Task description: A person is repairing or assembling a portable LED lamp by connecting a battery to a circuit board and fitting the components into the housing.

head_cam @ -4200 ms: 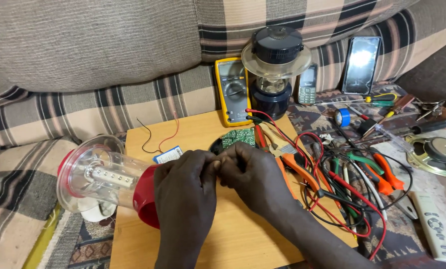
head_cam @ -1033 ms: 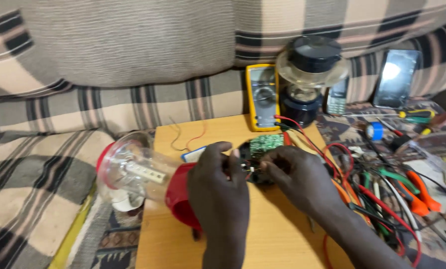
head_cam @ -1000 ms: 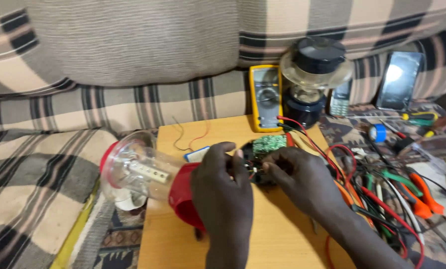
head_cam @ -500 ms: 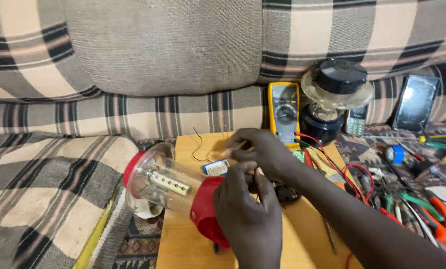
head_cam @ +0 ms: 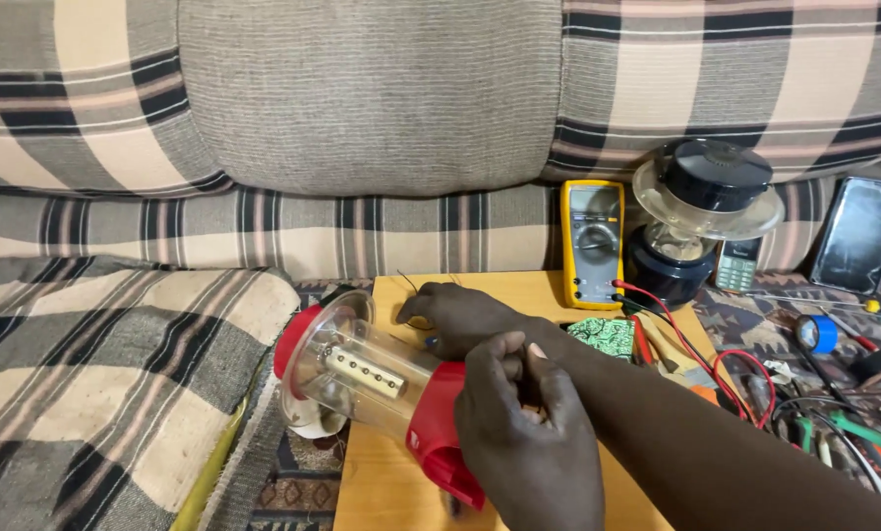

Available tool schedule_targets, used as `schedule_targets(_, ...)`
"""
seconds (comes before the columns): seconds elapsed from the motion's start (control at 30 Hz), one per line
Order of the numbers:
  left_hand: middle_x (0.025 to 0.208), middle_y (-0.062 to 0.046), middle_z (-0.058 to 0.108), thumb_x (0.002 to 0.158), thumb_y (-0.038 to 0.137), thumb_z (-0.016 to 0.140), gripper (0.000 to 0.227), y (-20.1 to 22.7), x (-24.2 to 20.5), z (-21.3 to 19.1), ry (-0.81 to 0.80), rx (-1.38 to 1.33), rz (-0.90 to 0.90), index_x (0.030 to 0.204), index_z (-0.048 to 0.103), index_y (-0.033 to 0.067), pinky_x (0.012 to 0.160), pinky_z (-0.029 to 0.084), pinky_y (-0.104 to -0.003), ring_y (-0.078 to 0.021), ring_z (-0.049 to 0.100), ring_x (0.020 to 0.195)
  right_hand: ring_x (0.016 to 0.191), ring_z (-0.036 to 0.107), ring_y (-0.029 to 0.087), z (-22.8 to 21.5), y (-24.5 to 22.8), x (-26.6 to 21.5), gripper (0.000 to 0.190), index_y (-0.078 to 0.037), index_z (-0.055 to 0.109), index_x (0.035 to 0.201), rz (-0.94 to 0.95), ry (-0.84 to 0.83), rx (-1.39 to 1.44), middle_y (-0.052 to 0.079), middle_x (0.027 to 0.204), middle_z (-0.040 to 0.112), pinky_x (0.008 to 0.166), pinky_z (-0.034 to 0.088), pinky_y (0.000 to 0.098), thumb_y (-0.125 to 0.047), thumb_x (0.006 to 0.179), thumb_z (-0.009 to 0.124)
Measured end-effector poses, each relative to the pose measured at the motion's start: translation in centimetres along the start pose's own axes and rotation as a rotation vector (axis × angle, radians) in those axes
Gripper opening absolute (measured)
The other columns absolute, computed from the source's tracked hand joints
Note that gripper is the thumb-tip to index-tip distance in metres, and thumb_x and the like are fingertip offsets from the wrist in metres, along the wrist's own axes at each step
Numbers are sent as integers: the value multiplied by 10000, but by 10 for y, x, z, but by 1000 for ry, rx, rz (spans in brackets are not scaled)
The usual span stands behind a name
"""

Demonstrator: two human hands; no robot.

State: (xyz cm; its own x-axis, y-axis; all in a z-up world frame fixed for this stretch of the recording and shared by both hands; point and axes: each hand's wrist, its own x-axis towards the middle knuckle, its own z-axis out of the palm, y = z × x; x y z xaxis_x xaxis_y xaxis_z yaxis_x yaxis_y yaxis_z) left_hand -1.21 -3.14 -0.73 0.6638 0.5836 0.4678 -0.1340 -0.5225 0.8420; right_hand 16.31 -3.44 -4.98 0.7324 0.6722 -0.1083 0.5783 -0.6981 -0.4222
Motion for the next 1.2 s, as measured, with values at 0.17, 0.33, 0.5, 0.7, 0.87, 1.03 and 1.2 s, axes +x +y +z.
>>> schedule_targets(0.17, 816, 21, 735, 867, 115, 679, 140, -2, 0, 0, -1, 0, -5, 993, 702, 170, 643, 575, -370, -188, 688, 714, 1286, 532, 330, 4, 1, 6, 564, -189, 600, 1380, 1, -23, -60, 88, 1445, 551, 982, 488, 476, -54, 845, 717)
schedule_targets(0.33, 803, 20, 727, 856, 102, 671, 134, 1, 1, -2, 24, -10, 3, 965, 697, 176, 622, 570, -368, -201, 685, 703, 1135, 593, 332, 1, -6, 1, 455, -199, 636, 1334, 24, 44, -145, 113, 1290, 586, 862, 515, 475, -168, 888, 719)
schedule_targets(0.5, 800, 12, 726, 880, 119, 664, 109, 1, 1, -2, 10, -7, 16, 975, 698, 163, 622, 568, -368, -198, 682, 698, 1245, 574, 326, 1, 4, 0, 498, -204, 620, 1349, 97, 120, -94, 90, 1370, 604, 963, 477, 498, -432, 915, 707)
schedule_targets(0.7, 766, 5, 702, 866, 83, 650, 100, 6, 5, -5, -6, -85, 56, 939, 673, 147, 634, 529, -391, -220, 669, 634, 1061, 663, 324, -46, -54, -38, 701, -117, 561, 1242, 556, -76, -148, 131, 1170, 703, 863, 518, 468, -737, 914, 543)
schedule_targets(0.87, 797, 10, 718, 868, 98, 645, 113, 3, 3, -1, -18, -63, 78, 968, 668, 146, 677, 534, -398, -215, 690, 675, 1024, 674, 306, -24, -21, -28, 592, -129, 550, 1275, 520, -130, -95, 121, 1181, 672, 831, 542, 437, -529, 872, 718)
schedule_targets(1.03, 803, 21, 713, 850, 83, 655, 139, 0, 1, -3, -42, -30, 64, 968, 681, 151, 698, 545, -386, -187, 690, 686, 1112, 649, 373, -14, -14, -25, 721, -183, 502, 1401, 582, -78, 2, 157, 1376, 461, 952, 545, 435, -474, 822, 819)
schedule_targets(1.2, 853, 3, 760, 872, 108, 656, 135, -6, 0, 2, -73, -17, 89, 1002, 660, 145, 736, 538, -403, -223, 725, 740, 1117, 661, 373, -22, -13, -38, 724, -240, 560, 1375, 661, 82, 241, 154, 1390, 428, 984, 544, 407, -526, 743, 769)
